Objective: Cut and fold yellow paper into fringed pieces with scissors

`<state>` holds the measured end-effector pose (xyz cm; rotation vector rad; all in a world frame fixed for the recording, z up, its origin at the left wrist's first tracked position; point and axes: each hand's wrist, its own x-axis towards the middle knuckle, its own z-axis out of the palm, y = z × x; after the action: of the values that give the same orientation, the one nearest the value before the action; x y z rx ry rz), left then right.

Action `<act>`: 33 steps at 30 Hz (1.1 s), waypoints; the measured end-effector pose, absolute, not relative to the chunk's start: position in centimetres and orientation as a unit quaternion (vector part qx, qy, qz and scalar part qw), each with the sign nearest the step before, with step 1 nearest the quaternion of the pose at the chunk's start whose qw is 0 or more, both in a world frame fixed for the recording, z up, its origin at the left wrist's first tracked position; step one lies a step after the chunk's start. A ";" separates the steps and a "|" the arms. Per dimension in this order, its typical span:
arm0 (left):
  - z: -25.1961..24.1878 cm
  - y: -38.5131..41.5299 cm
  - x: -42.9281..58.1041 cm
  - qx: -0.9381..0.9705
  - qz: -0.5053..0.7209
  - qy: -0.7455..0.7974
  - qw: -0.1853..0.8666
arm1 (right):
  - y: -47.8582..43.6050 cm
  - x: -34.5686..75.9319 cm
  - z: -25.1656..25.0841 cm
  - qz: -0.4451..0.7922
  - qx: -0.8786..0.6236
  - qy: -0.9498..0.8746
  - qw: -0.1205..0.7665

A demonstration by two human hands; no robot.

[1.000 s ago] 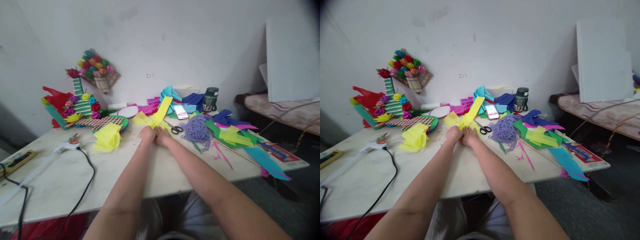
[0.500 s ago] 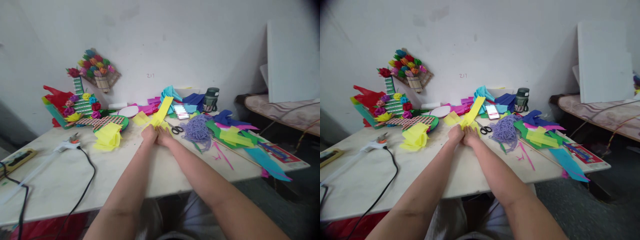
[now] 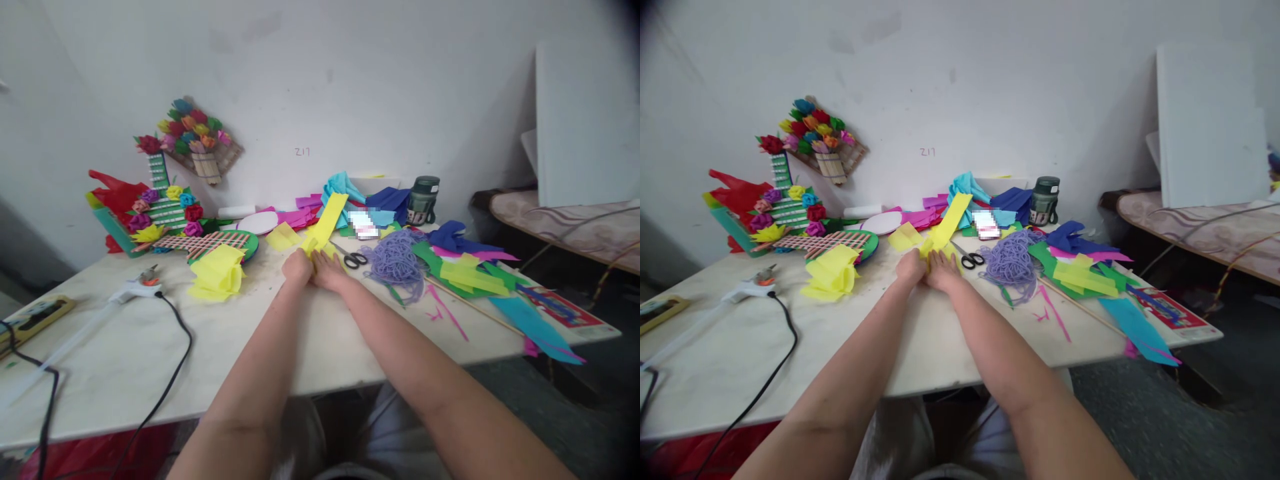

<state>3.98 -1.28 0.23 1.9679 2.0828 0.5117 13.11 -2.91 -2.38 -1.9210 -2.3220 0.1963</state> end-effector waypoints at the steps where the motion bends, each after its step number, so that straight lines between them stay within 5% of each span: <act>1: 0.1 -1.1 3.8 0.676 0.178 0.706 0.114 | -2.9 13.3 -2.3 0.068 -0.632 -0.769 0.068; 33: -0.4 -0.2 3.3 0.671 0.196 0.703 0.130 | -3.0 14.1 -2.2 0.068 -0.609 -0.789 0.042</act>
<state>3.28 -0.21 -0.44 1.9500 2.0438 0.5700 14.13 -2.97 -2.20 -1.8643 -2.4156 0.2078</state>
